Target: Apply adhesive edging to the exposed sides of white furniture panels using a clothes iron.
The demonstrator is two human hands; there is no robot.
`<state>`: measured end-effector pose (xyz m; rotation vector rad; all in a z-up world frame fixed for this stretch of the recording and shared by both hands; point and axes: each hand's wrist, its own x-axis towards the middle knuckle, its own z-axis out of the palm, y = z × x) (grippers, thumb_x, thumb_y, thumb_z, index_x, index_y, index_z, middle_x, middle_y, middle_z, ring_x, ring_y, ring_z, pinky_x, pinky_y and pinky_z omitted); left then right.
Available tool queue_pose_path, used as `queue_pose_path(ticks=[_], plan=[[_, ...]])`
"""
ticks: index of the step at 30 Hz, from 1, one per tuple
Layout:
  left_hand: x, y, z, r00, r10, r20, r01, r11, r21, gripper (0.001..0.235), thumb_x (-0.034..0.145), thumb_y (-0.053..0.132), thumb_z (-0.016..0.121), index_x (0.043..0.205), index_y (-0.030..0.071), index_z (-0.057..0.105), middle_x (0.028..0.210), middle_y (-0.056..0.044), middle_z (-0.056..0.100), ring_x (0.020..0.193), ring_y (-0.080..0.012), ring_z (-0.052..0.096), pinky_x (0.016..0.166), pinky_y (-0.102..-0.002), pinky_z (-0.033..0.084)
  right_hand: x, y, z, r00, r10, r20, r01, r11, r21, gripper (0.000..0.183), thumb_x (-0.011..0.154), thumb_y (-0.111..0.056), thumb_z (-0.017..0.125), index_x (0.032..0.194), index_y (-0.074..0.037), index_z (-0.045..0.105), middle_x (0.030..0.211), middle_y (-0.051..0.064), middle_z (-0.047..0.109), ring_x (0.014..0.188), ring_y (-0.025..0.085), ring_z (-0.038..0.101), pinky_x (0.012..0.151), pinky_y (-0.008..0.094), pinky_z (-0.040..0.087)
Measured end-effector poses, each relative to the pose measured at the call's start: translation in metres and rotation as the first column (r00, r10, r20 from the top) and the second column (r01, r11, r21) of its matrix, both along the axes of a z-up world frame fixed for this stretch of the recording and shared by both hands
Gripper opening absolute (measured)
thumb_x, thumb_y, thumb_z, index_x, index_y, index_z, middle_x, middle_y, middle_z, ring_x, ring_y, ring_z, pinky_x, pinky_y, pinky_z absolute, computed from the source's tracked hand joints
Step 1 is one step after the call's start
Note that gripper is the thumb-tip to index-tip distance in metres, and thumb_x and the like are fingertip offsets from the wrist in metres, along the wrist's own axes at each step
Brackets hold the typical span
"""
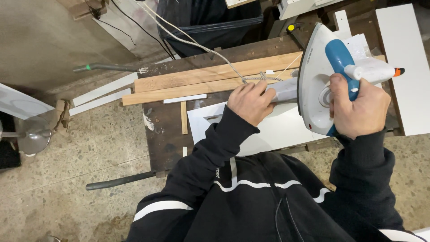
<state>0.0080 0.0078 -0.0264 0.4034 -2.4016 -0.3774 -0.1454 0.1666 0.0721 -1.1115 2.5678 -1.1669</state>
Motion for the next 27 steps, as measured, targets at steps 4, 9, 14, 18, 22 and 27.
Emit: queue_pose_path(ticks=[4, 9, 14, 18, 22, 27], plan=[[0.009, -0.005, 0.0, 1.0, 0.026, -0.008, -0.026, 0.999, -0.019, 0.024, 0.076, 0.02, 0.08, 0.089, 0.013, 0.062, 0.097, -0.003, 0.06, 0.09, -0.0234, 0.064, 0.08, -0.038, 0.051, 0.002, -0.002, -0.001, 0.999, 0.013, 0.044, -0.013, 1.0, -0.011, 0.037, 0.115, -0.028, 0.066, 0.096, 0.003, 0.07, 0.067, 0.005, 0.063, 0.06, 0.014, 0.063, 0.059, 0.03, 0.049], [0.02, -0.009, 0.003, 1.0, 0.022, -0.014, -0.022, 1.0, 0.001, 0.025, 0.077, 0.019, 0.08, 0.092, 0.012, 0.062, 0.098, -0.003, 0.059, 0.093, -0.0233, 0.065, 0.083, -0.039, 0.052, -0.003, -0.002, -0.012, 0.999, 0.03, 0.021, -0.031, 1.0, 0.006, 0.041, 0.118, -0.03, 0.067, 0.095, 0.004, 0.07, 0.062, 0.005, 0.063, 0.06, 0.014, 0.062, 0.06, 0.03, 0.049], [0.03, -0.012, 0.005, 0.999, 0.003, 0.045, -0.005, 0.999, 0.042, 0.028, 0.079, 0.023, 0.081, 0.099, 0.012, 0.065, 0.097, -0.003, 0.058, 0.093, -0.0229, 0.065, 0.081, -0.038, 0.052, -0.002, -0.001, -0.011, 0.999, 0.051, -0.002, -0.051, 0.999, 0.003, 0.046, 0.121, -0.03, 0.068, 0.092, 0.006, 0.069, 0.061, 0.005, 0.062, 0.055, 0.013, 0.062, 0.061, 0.03, 0.049], [0.028, -0.011, 0.013, 0.999, -0.024, 0.027, 0.021, 0.996, 0.089, 0.036, 0.079, 0.029, 0.082, 0.105, 0.011, 0.066, 0.099, -0.003, 0.061, 0.092, -0.0238, 0.066, 0.078, -0.037, 0.053, 0.004, -0.001, -0.008, 0.998, 0.052, -0.025, -0.052, 0.999, 0.01, 0.043, 0.12, -0.028, 0.066, 0.093, 0.006, 0.069, 0.062, 0.005, 0.062, 0.055, 0.012, 0.062, 0.059, 0.03, 0.049], [0.014, -0.007, 0.021, 0.998, -0.009, 0.06, -0.007, 0.964, 0.267, 0.043, 0.078, 0.04, 0.083, 0.105, 0.011, 0.068, 0.089, -0.005, 0.066, 0.084, -0.0278, 0.068, 0.07, -0.041, 0.054, 0.008, 0.002, -0.009, 0.999, 0.043, 0.027, -0.042, 0.999, -0.03, 0.039, 0.118, -0.026, 0.067, 0.097, 0.007, 0.069, 0.069, 0.006, 0.063, 0.06, 0.013, 0.062, 0.058, 0.029, 0.048], [0.0, -0.001, 0.019, 0.99, 0.025, 0.14, -0.072, 0.939, 0.336, 0.035, 0.082, 0.038, 0.081, 0.102, 0.011, 0.069, 0.082, -0.006, 0.069, 0.081, -0.0294, 0.07, 0.066, -0.043, 0.054, 0.005, 0.024, -0.024, 0.997, 0.055, 0.053, -0.046, 0.987, -0.153, 0.039, 0.122, -0.025, 0.063, 0.101, 0.008, 0.067, 0.069, 0.006, 0.063, 0.058, 0.012, 0.062, 0.06, 0.028, 0.048]])
